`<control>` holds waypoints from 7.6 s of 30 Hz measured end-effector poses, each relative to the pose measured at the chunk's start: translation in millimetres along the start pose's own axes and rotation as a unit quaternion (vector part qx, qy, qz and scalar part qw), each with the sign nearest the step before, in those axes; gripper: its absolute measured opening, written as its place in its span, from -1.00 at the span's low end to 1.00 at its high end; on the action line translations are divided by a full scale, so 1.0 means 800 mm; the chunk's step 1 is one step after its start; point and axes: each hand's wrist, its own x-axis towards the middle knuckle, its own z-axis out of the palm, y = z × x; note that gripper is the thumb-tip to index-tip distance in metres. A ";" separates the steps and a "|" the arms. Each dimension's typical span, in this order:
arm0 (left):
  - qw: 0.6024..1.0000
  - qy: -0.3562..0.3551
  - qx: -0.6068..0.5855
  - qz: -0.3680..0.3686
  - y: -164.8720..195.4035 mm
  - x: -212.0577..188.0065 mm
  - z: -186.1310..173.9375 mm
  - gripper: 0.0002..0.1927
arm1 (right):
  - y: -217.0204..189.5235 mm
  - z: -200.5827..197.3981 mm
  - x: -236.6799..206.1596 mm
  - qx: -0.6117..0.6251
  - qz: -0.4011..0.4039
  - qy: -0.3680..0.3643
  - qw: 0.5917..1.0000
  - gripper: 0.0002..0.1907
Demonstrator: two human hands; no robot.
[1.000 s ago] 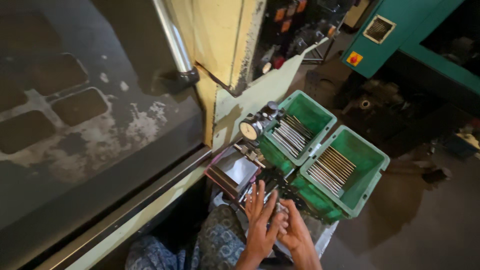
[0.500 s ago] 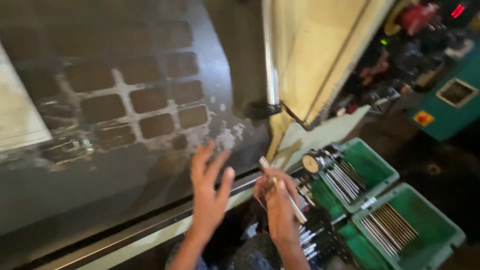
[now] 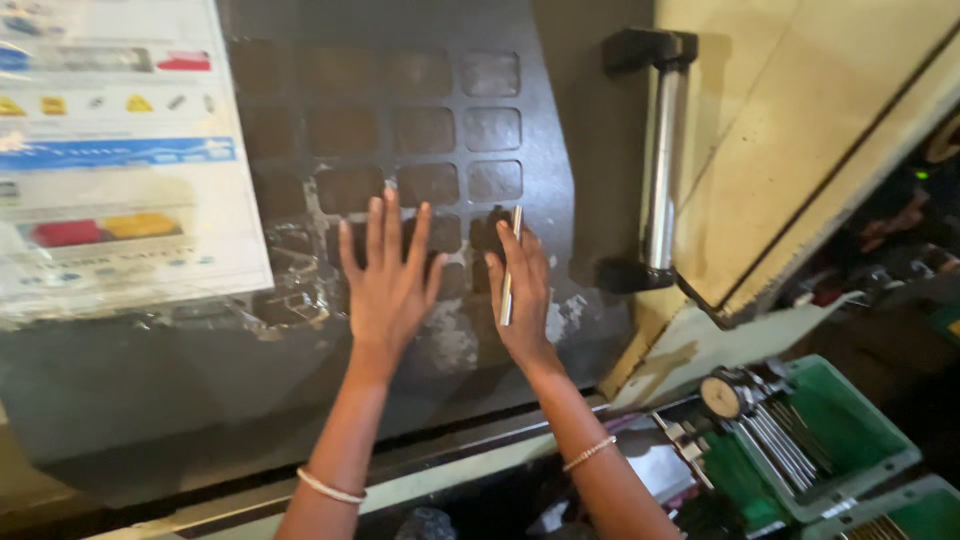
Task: The person retrieves metal rods from a machine, measures them with a dial indicator, and places them into green bins. The person repeats this process for multiple rods, organizing them by size.
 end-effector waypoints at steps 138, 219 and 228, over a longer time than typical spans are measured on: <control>0.744 -0.071 -0.493 -0.445 0.298 0.090 0.045 -0.69 | 0.354 -0.191 -0.040 0.344 0.496 -0.120 0.788 -0.20; 0.725 -0.052 -0.440 -0.527 0.150 0.143 0.658 -0.72 | 0.952 0.558 -0.075 0.362 0.514 -0.006 0.778 -0.82; 0.720 -0.043 -0.469 -0.510 0.088 0.159 0.731 -0.78 | 0.991 0.661 -0.075 0.406 0.523 -0.048 0.747 -0.82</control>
